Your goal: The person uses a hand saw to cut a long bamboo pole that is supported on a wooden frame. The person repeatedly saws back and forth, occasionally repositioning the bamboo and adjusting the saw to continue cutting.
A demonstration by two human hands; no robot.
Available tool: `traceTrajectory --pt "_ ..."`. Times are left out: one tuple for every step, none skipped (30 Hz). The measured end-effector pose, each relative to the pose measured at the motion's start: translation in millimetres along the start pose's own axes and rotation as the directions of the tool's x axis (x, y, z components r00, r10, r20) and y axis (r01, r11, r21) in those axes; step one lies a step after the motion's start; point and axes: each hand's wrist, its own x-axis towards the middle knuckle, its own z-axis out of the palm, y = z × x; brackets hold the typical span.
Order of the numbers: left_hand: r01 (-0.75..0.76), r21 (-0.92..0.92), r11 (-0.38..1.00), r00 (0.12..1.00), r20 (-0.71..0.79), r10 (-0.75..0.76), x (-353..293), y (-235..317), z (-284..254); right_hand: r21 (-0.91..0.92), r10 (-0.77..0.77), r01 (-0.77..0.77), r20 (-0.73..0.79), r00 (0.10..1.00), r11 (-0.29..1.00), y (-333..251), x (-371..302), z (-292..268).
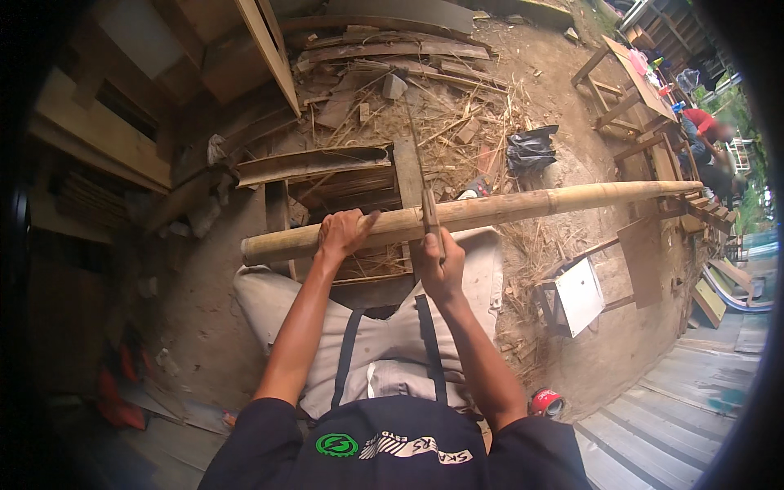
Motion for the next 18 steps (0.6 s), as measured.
traceTrajectory --pt "0.036 0.065 0.997 0.999 -0.021 -0.035 2.3 5.8 2.7 -0.004 0.074 -0.074 0.002 0.997 0.997 1.2 -9.1 -2.7" --pt "0.054 0.075 0.996 0.997 -0.052 -0.050 5.8 12.5 6.3 0.016 0.148 -0.148 -0.025 0.989 0.989 0.7 -19.9 -6.6" --pt "0.073 0.085 0.994 0.994 -0.081 -0.066 8.7 19.6 10.9 -0.062 0.131 -0.130 0.003 0.991 0.990 -0.5 -31.3 -10.0" --pt "0.108 0.099 0.989 0.989 -0.110 -0.097 11.6 27.3 16.2 -0.113 0.122 -0.122 -0.012 0.992 0.986 -2.4 -42.6 -13.5" --pt "0.013 0.059 0.998 0.964 -0.264 0.003 12.1 38.1 25.7 -0.112 0.137 -0.137 -0.003 0.991 0.984 -4.6 -54.1 -16.9" --pt "-0.062 0.056 0.996 0.932 -0.355 0.078 13.9 50.1 35.0 -0.117 0.182 -0.181 -0.007 0.983 0.977 -5.5 -62.8 -19.0" --pt "-0.049 0.052 0.997 0.943 -0.326 0.063 16.0 58.2 41.5 -0.063 0.248 -0.248 -0.016 0.969 0.967 -5.9 -70.4 -21.3" --pt "-0.027 0.029 0.999 0.969 -0.245 0.033 19.5 65.3 46.0 -0.047 0.230 -0.232 -0.031 0.973 0.972 -3.1 -73.6 -21.7" --pt "-0.001 0.011 1.000 0.974 -0.226 0.003 22.9 67.1 46.6 -0.039 0.232 -0.233 -0.038 0.972 0.972 1.1 -74.9 -21.8" --pt "0.020 -0.018 1.000 0.980 -0.199 -0.023 26.3 67.6 45.3 -0.037 0.250 -0.253 -0.066 0.966 0.967 7.6 -73.6 -21.0" --pt "0.070 -0.033 0.997 0.983 -0.165 -0.075 29.5 67.7 42.7 0.000 0.252 -0.252 -0.060 0.966 0.968 16.0 -69.7 -19.4" --pt "0.076 -0.035 0.997 0.989 -0.124 -0.080 32.9 66.9 38.6 -0.004 0.256 -0.256 -0.037 0.966 0.967 23.7 -67.2 -18.6" --pt "0.114 -0.027 0.993 0.990 -0.083 -0.116 36.5 66.5 34.1 -0.004 0.251 -0.251 -0.038 0.967 0.968 32.8 -62.9 -16.9" --pt "0.154 -0.019 0.988 0.987 -0.046 -0.155 40.9 66.5 28.9 0.007 0.242 -0.242 -0.040 0.969 0.970 38.5 -62.9 -17.1" --pt "0.176 -0.051 0.983 0.984 0.003 -0.176 44.1 66.1 24.0 0.001 0.249 -0.249 -0.031 0.968 0.969 41.9 -64.8 -17.7" --pt "0.191 -0.048 0.980 0.981 0.039 -0.189 47.0 66.2 19.6 -0.018 0.259 -0.259 -0.028 0.966 0.966 41.0 -70.8 -20.3" --pt "0.203 -0.054 0.978 0.978 0.069 -0.199 50.7 66.3 15.7 -0.039 0.268 -0.269 -0.026 0.963 0.962 36.4 -80.4 -23.7" --pt "0.214 -0.060 0.975 0.973 0.099 -0.208 54.9 66.8 12.3 -0.083 0.302 -0.303 -0.023 0.953 0.949 28.8 -91.5 -27.7"
